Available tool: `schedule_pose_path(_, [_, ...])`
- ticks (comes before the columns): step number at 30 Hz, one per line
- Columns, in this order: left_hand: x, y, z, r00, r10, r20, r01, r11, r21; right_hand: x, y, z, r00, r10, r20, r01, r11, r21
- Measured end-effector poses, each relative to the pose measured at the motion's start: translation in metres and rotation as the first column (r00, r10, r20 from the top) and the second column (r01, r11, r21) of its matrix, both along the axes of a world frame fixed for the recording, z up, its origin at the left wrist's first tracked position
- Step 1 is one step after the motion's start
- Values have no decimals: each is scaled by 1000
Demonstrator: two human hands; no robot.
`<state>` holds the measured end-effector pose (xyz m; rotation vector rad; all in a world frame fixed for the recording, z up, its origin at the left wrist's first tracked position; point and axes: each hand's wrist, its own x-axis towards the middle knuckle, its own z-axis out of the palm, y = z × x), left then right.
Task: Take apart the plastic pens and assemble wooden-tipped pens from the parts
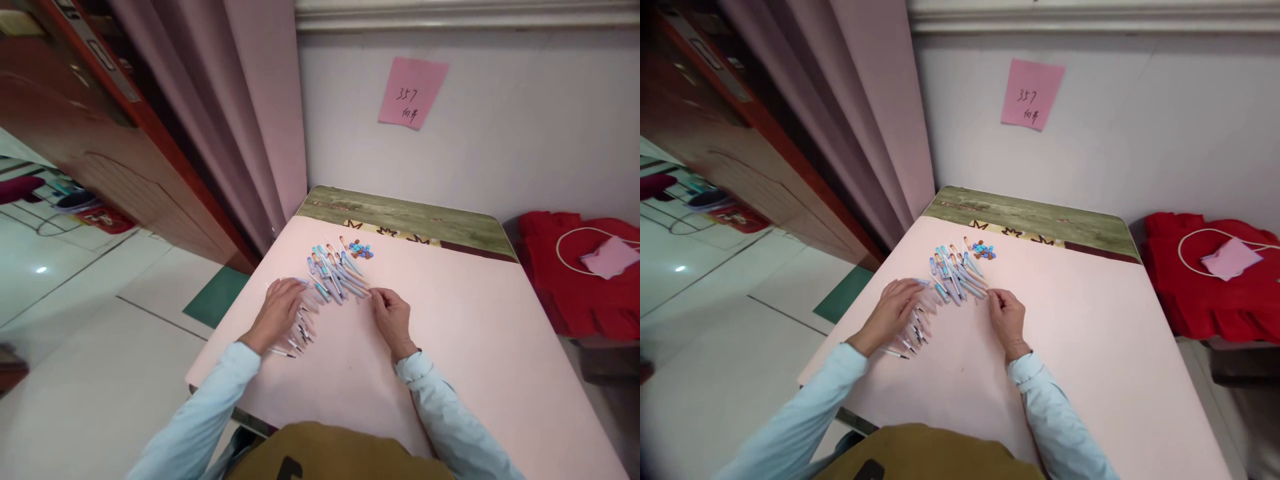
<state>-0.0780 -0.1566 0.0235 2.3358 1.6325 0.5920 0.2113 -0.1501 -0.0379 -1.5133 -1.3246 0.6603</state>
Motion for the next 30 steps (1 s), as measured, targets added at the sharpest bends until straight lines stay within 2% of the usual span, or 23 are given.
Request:
schedule_pose_path(3, [1, 35, -1, 998, 64, -22, -65, 998, -16, 1, -1, 0, 1000, -17, 7, 17, 1000, 23])
schedule_pose_path(5, [-4, 53, -2, 995, 59, -82, -61, 998, -30, 0, -3, 1, 999, -10, 43, 7, 998, 70])
schedule_pose_path(8, [-11, 71, -4, 985, -24, -171, 6, 994, -105, -12, -6, 8, 975, 126, 181, -147, 983, 110])
schedule_pose_path(11, [-16, 81, -6, 972, -99, -212, 66, 985, -157, -36, -7, 18, 869, 293, 398, -329, 944, 24])
schedule_pose_path(13, [-17, 87, -6, 965, -134, -223, 96, 980, -174, -56, -5, 25, 766, 346, 542, -374, 925, -63])
schedule_pose_path(16, [-17, 93, -4, 957, -178, -230, 132, 970, -203, -80, 0, 30, 628, 379, 680, -363, 915, -175])
schedule_pose_path(18, [-18, 98, -2, 952, -207, -227, 156, 962, -223, -89, 3, 30, 579, 381, 721, -338, 917, -213])
schedule_pose_path(26, [-13, 114, 3, 904, -362, -228, 299, 916, -266, -83, 8, 28, 572, 341, 746, -202, 940, -275])
schedule_pose_path(30, [3, 117, -3, 905, -356, -231, 311, 927, -209, -73, 13, 32, 561, 338, 756, -188, 941, -282])
